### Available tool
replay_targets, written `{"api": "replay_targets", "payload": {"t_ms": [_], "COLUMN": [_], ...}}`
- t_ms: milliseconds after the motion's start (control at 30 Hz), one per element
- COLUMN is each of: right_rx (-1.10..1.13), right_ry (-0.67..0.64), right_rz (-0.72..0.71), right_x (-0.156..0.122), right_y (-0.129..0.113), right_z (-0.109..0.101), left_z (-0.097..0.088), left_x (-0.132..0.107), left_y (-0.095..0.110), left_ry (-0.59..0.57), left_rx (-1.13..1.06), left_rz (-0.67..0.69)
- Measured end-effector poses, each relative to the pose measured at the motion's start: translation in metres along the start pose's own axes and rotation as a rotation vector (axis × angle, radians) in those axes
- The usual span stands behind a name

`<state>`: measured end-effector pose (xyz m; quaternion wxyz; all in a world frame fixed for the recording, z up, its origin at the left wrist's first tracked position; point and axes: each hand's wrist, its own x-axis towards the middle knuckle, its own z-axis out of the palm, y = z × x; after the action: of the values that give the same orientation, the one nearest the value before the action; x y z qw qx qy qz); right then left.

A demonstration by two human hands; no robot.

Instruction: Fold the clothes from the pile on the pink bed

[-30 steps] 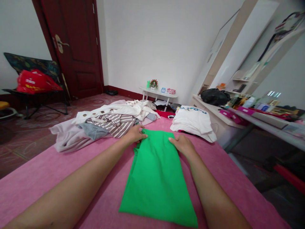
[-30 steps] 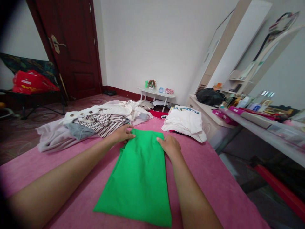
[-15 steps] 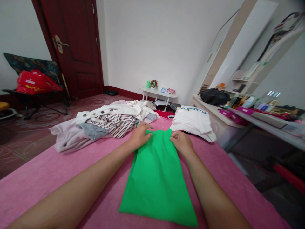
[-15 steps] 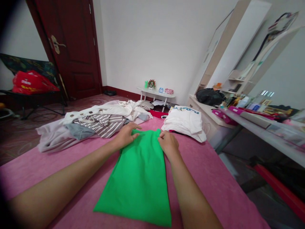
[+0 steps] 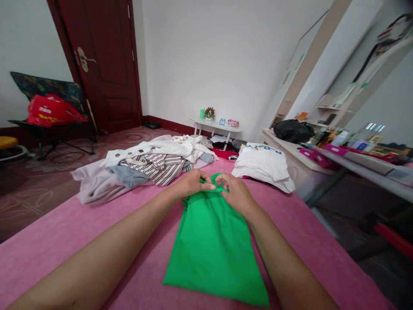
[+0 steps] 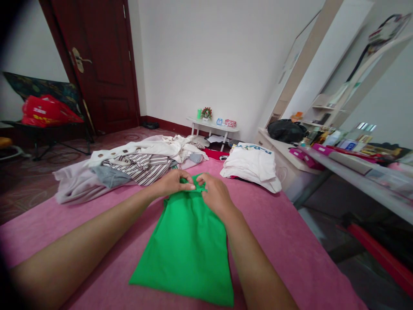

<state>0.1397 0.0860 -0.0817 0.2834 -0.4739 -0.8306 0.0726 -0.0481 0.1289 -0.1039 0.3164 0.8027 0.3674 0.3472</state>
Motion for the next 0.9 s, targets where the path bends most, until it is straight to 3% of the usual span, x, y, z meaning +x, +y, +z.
{"api": "replay_targets", "payload": {"t_ms": [133,300,367,567,633,767,833,900], "right_rx": [0.089,0.233,0.290,0.189,0.261,0.738,0.999,1.137], "right_ry": [-0.002,-0.017,-0.025,0.031,0.050,0.270,0.341,0.311], "right_rz": [0.012,0.136,0.153,0.107,0.146,0.473,0.677,0.806], "right_x": [0.002,0.003,0.002,0.000,0.001,0.005,0.005,0.002], "right_y": [0.012,0.020,0.020,0.006,0.005,0.020,0.033,0.045], "right_z": [0.004,0.005,0.005,0.014,0.019,0.026,0.026,0.025], "left_z": [-0.002,-0.006,-0.007,-0.003,-0.001,-0.002,-0.005,-0.009], "left_x": [0.004,0.007,0.006,0.001,0.003,0.009,0.010,0.008], "left_y": [-0.008,-0.003,0.002,0.019,0.020,0.005,-0.011,-0.027], "left_ry": [0.031,0.358,0.407,0.261,0.237,0.324,0.399,0.425], "left_rx": [-0.235,-0.474,-0.528,-0.636,-0.659,-0.508,-0.248,0.060], "left_rz": [-0.088,-0.240,-0.281,-0.196,-0.137,-0.080,-0.163,-0.267]}}
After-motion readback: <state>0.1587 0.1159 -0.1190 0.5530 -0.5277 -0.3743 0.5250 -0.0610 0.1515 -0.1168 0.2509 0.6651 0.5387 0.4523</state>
